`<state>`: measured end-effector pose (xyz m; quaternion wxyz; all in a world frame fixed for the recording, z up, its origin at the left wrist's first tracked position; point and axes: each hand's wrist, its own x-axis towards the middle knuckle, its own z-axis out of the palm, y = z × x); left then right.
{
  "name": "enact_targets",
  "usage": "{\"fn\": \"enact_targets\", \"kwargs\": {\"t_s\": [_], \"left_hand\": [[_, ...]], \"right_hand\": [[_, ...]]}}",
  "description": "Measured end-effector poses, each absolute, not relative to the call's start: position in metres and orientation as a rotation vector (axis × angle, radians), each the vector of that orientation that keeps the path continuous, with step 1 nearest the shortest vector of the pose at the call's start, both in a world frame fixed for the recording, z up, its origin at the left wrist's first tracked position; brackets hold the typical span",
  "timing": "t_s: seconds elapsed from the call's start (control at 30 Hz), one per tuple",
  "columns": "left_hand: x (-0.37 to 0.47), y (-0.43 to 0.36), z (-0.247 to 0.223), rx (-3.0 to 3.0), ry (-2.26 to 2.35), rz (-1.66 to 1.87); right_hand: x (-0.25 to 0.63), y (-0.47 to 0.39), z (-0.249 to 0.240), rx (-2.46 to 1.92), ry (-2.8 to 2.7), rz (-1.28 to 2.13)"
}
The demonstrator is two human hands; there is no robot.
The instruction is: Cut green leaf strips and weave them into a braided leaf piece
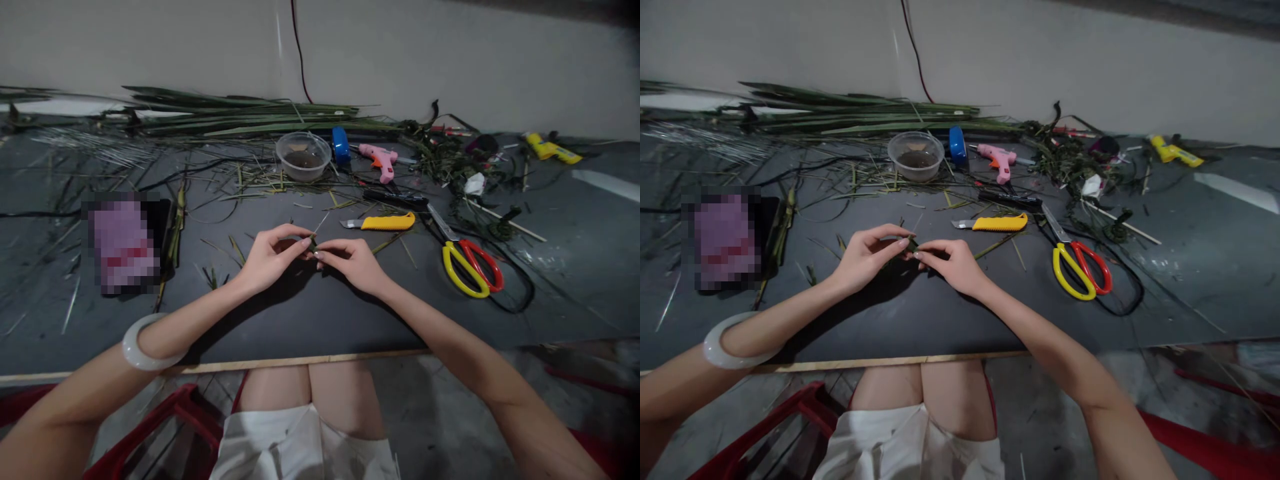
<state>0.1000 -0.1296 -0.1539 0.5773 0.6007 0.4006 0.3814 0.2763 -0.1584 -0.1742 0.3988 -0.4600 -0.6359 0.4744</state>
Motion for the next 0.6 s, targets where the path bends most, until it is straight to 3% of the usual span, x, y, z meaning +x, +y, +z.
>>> {"fn": "enact_targets", "kwargs": {"t_s": [0.1, 0.33, 0.6], "left_hand": [[0.1009, -0.1303, -0.1533, 1.412, 0.938, 0.885], [0.1021, -0.1309, -0.1553, 1.371, 0.976, 0.888], [0.1026, -0.1313, -0.1551, 1.393, 0.979, 0.87]], "right_hand": [[0.2753, -0.1583, -0.1762, -1.137, -1.527, 1.231], [0.2743, -0.1601, -0.1734, -1.153, -1.762, 0.777], [0.2756, -0.1605, -0.173, -1.197, -1.795, 0.719]]}}
